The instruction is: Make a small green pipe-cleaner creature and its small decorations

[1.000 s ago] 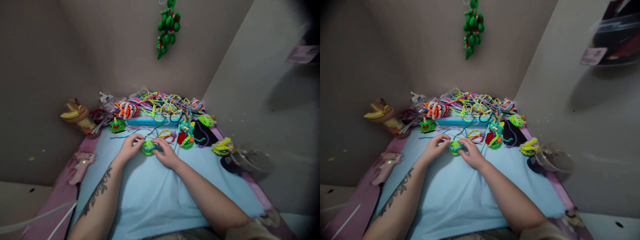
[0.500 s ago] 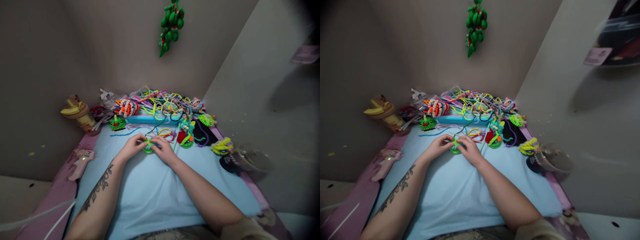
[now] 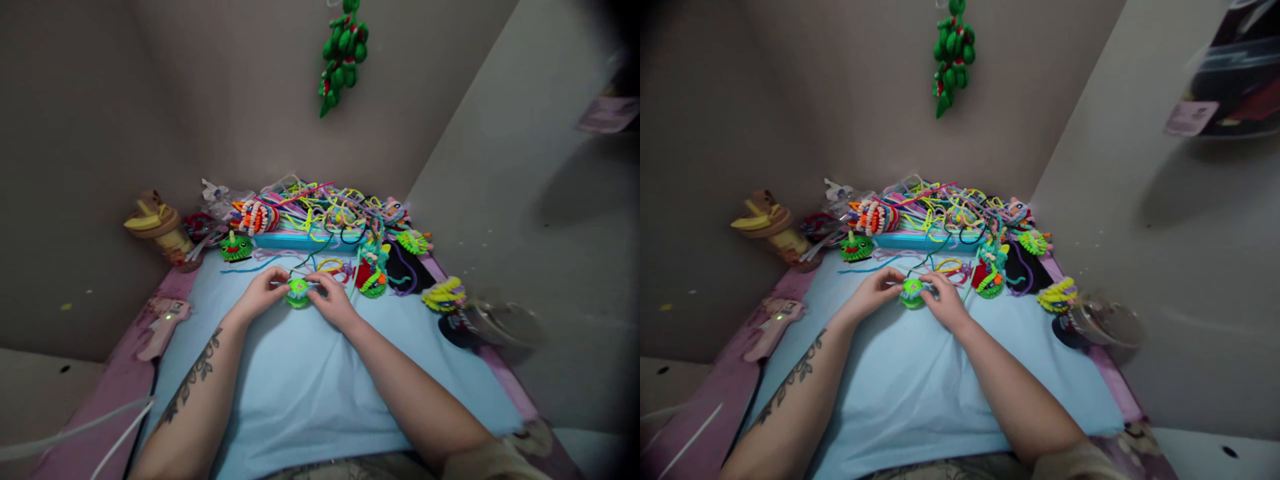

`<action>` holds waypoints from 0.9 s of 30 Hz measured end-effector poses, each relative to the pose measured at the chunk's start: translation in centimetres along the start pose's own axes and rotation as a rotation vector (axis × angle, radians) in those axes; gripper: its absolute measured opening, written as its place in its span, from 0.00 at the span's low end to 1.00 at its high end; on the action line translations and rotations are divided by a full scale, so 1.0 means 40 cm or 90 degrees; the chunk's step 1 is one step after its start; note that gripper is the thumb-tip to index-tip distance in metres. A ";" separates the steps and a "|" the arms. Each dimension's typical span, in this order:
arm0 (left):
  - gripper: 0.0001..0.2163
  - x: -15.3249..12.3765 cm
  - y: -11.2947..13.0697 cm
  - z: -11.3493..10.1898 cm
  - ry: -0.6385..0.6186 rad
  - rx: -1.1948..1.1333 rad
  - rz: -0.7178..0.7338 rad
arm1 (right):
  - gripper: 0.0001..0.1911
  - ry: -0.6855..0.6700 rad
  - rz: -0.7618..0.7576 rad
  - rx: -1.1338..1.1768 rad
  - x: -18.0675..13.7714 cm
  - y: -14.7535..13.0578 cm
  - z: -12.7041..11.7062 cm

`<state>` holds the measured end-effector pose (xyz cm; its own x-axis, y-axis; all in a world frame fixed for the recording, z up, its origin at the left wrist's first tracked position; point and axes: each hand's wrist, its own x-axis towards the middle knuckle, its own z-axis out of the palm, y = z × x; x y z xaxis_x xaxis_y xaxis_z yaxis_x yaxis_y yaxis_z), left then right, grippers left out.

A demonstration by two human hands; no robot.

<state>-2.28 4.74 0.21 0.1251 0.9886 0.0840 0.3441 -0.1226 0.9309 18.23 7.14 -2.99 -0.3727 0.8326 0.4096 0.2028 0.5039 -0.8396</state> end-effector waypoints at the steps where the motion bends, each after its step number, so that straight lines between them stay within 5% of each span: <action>1: 0.10 0.000 -0.001 0.002 -0.007 -0.004 0.003 | 0.11 0.000 0.000 0.000 0.001 0.003 0.002; 9: 0.09 0.002 -0.010 0.004 -0.033 0.004 0.010 | 0.05 0.008 0.013 0.015 0.005 0.019 0.010; 20: 0.13 0.005 0.001 0.002 0.013 -0.056 -0.026 | 0.11 0.015 -0.013 -0.004 0.001 0.002 0.001; 24: 0.09 -0.004 0.025 -0.009 0.110 -0.081 0.053 | 0.13 0.021 -0.010 -0.008 -0.001 0.000 -0.006; 27: 0.09 -0.011 0.042 -0.012 0.094 -0.122 0.135 | 0.13 0.027 0.004 -0.006 -0.002 -0.002 -0.007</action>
<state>-2.20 4.14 1.90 0.0343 0.9467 0.3204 0.1411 -0.3219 0.9362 18.50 7.10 -2.85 -0.3332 0.8448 0.4187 0.2137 0.5002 -0.8391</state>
